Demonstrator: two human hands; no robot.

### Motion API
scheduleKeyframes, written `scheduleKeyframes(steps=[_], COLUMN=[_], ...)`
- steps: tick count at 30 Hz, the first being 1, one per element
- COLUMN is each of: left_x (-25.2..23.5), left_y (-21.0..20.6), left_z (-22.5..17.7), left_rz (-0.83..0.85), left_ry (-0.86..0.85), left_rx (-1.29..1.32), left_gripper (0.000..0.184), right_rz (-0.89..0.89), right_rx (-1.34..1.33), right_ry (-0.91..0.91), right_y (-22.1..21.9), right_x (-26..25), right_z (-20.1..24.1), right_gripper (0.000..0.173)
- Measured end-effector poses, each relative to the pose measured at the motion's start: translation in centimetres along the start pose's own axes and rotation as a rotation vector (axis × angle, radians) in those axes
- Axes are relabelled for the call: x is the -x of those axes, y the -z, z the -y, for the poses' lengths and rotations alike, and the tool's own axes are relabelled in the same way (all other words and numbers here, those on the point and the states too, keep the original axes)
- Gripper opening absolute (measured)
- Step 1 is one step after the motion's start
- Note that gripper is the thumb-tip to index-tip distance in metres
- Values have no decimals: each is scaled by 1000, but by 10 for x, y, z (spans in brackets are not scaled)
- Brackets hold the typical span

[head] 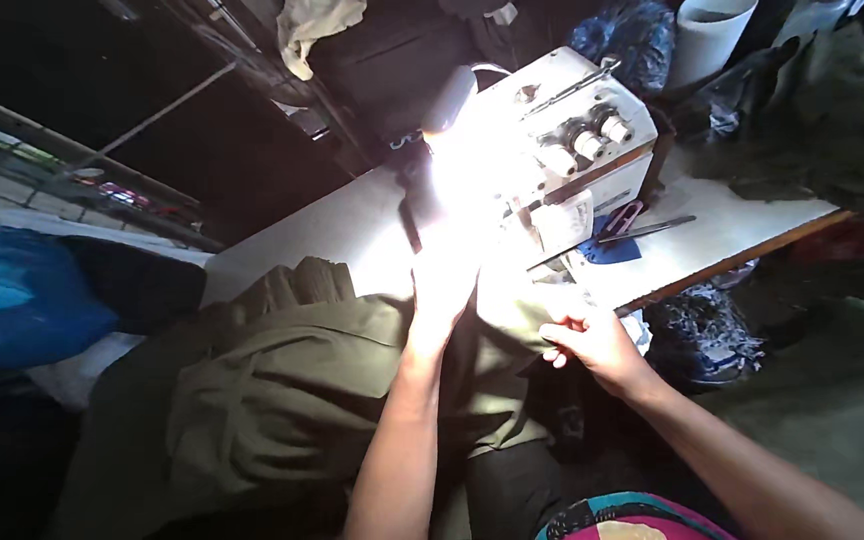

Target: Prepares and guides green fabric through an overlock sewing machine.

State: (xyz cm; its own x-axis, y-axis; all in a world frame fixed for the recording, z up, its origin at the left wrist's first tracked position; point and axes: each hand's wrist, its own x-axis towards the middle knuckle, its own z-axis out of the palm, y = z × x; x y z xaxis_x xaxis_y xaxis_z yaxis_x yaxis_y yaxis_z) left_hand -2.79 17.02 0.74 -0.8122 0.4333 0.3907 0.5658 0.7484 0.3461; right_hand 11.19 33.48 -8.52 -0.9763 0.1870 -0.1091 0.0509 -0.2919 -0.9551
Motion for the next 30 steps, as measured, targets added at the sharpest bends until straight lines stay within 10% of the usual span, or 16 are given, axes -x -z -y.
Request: scheduleKeyframes(steps=[6,13,16,27,30], left_x=[-1,78,117,93,61], left_y=[0,-29,-49,-34,-5], left_z=[5,5,-18,5,-8], left_rz=[51,-428,-334,-199,89], left_ry=[64,-369,-448,-327,-109], left_rx=[89,2,-84,-137,-229], left_gripper=[27,43,71,43,32], right_rz=[-89,-39,19,-36,-127], right_rx=[265,165,77,215,418], right_ry=[116,227,337,435,486], right_y=[4,3,-6,-14,-22], right_x=[-2,23,39,-20,-41], right_z=[-4,8,43,15,33], right_gripper=[16,13,27,7,8])
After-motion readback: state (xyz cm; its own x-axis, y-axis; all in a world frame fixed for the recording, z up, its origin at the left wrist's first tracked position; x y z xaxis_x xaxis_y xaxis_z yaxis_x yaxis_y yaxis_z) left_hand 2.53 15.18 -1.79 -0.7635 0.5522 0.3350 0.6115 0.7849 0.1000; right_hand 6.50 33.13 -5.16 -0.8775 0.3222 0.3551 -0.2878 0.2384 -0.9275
